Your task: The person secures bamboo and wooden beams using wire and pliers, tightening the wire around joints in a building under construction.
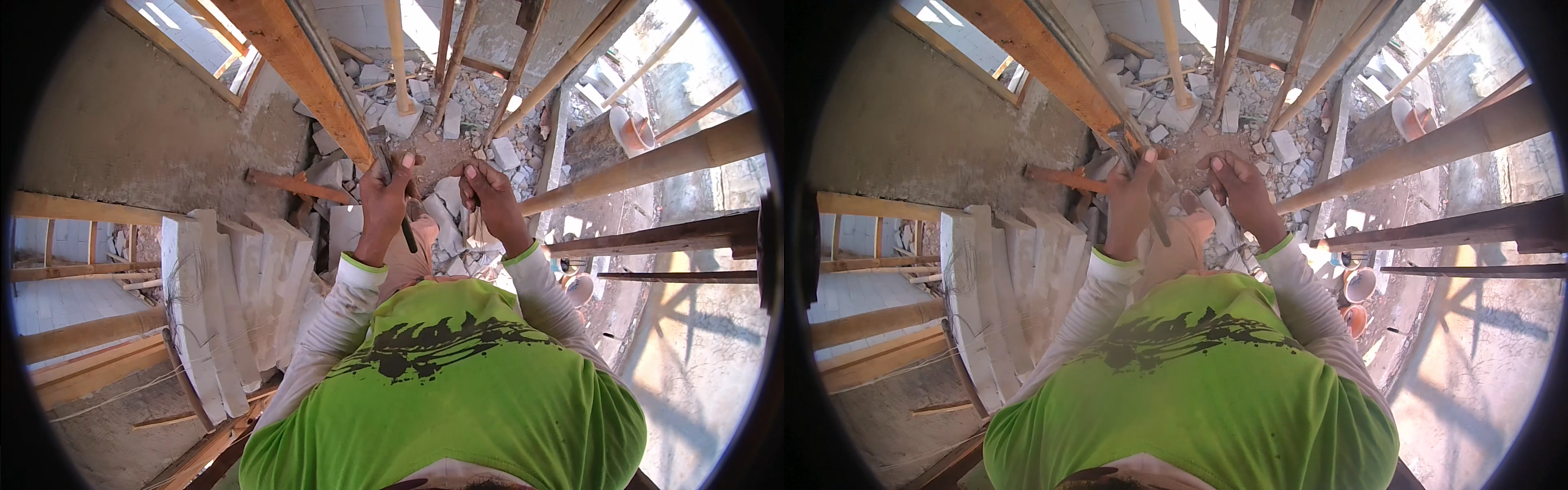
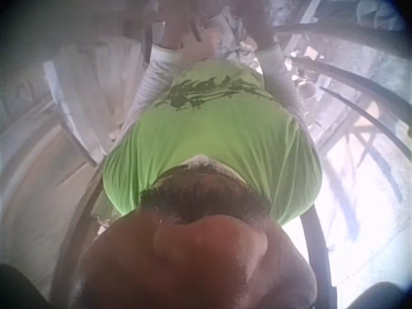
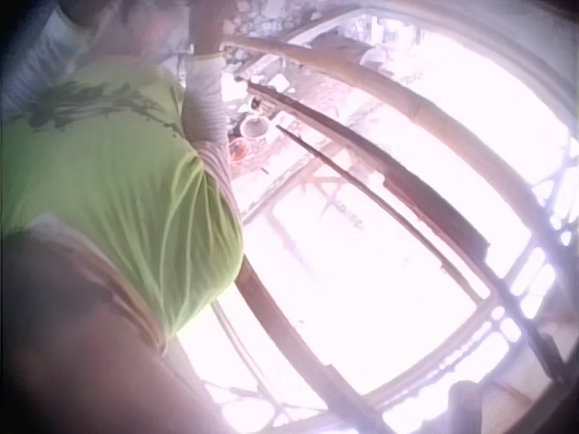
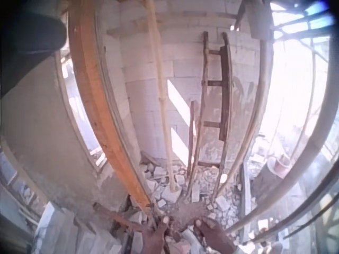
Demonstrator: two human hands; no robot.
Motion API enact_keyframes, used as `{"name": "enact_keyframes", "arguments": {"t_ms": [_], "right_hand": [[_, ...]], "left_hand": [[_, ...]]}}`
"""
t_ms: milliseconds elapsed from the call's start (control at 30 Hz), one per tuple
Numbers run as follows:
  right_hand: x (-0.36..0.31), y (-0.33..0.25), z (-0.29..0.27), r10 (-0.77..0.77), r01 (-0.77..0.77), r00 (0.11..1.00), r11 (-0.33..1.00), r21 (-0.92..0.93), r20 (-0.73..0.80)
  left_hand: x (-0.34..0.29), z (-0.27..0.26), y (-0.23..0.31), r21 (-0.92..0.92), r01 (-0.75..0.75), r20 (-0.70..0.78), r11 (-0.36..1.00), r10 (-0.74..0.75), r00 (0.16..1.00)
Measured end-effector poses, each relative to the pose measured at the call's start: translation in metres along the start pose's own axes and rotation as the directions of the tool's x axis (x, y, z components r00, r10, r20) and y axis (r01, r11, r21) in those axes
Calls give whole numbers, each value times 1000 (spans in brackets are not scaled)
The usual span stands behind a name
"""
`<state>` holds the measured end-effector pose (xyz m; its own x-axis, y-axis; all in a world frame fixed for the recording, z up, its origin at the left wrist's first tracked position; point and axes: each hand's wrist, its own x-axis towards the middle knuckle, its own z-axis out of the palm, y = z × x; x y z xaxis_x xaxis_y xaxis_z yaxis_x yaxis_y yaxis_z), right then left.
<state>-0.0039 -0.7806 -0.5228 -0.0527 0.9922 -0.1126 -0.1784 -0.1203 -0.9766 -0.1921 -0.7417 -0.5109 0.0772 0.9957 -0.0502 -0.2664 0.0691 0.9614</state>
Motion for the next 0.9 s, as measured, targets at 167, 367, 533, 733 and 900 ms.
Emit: {"name": "enact_keyframes", "arguments": {"t_ms": [167,367,533,733,900], "right_hand": [[29,11,-2,0,0,1000,1000,4,-19],[90,-8,-29,1,-3,1000,997,-83,-18],[192,-1,-61,-12,24,998,981,-193,61],[350,3,-97,-2,40,980,982,-185,198],[469,-9,-102,-148,159,981,984,-86,125]], "left_hand": [[57,19,7,-14,-79,-20,997,79,997],[136,54,-4,-36,-154,24,987,155,988],[241,70,-30,2,-159,15,987,159,987],[383,90,-43,265,-375,0,888,389,921],[461,64,-29,250,-156,-213,956,212,954]]}}
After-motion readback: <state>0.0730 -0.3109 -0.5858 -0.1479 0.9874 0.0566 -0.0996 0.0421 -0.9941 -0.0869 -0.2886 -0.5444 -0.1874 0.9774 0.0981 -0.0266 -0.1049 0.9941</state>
